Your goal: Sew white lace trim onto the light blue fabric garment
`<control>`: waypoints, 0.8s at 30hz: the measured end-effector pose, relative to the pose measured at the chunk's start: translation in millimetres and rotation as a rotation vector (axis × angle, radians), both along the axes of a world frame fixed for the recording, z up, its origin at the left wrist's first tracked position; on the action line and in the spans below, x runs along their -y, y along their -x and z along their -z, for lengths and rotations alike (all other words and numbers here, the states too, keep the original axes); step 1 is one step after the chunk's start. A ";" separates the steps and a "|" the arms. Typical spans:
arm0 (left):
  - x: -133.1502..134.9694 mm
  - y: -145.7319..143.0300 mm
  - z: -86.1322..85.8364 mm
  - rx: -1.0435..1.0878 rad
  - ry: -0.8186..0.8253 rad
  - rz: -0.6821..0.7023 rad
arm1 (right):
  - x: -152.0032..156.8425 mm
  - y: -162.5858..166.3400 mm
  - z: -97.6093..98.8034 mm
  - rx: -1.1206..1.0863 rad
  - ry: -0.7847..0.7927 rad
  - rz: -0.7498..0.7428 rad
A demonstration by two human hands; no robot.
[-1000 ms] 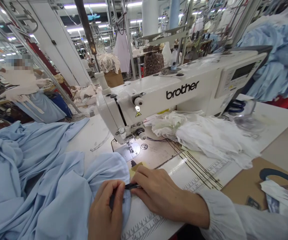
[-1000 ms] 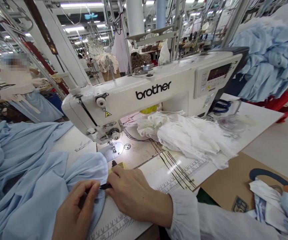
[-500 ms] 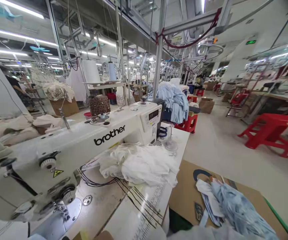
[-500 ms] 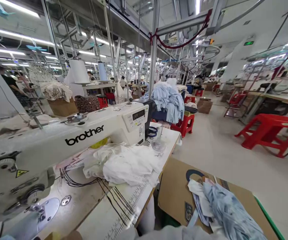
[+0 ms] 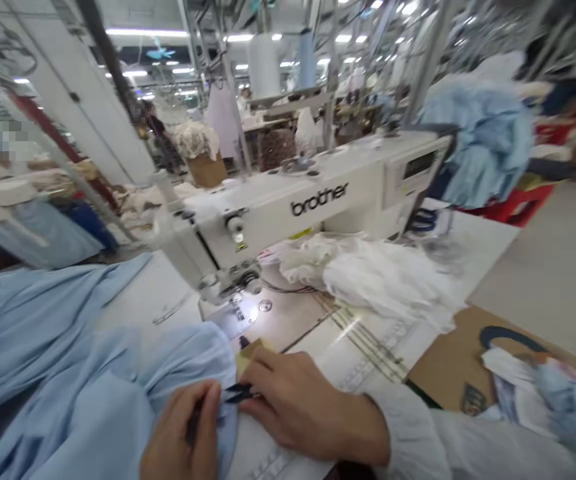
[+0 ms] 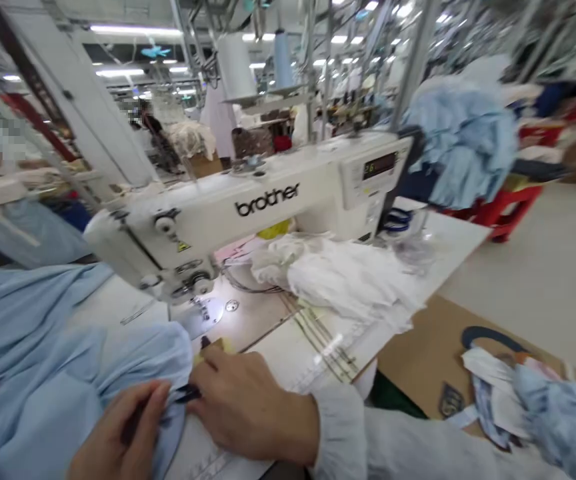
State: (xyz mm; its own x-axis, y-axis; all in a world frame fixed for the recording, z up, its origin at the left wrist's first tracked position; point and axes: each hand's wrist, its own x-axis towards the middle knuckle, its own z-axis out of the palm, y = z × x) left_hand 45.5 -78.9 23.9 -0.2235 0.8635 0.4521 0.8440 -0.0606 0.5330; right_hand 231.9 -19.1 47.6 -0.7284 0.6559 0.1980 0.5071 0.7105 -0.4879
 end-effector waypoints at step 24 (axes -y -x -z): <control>9.9 -3.4 -4.9 0.058 0.115 0.045 | -0.1 8.2 13.5 -0.036 -0.053 0.018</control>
State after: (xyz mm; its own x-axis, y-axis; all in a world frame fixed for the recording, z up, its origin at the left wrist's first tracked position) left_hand 48.9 -88.9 28.8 -0.2059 0.9185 0.3374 0.8094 -0.0339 0.5863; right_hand 223.7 -18.9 34.1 -0.7086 0.6565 0.2587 0.5025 0.7269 -0.4681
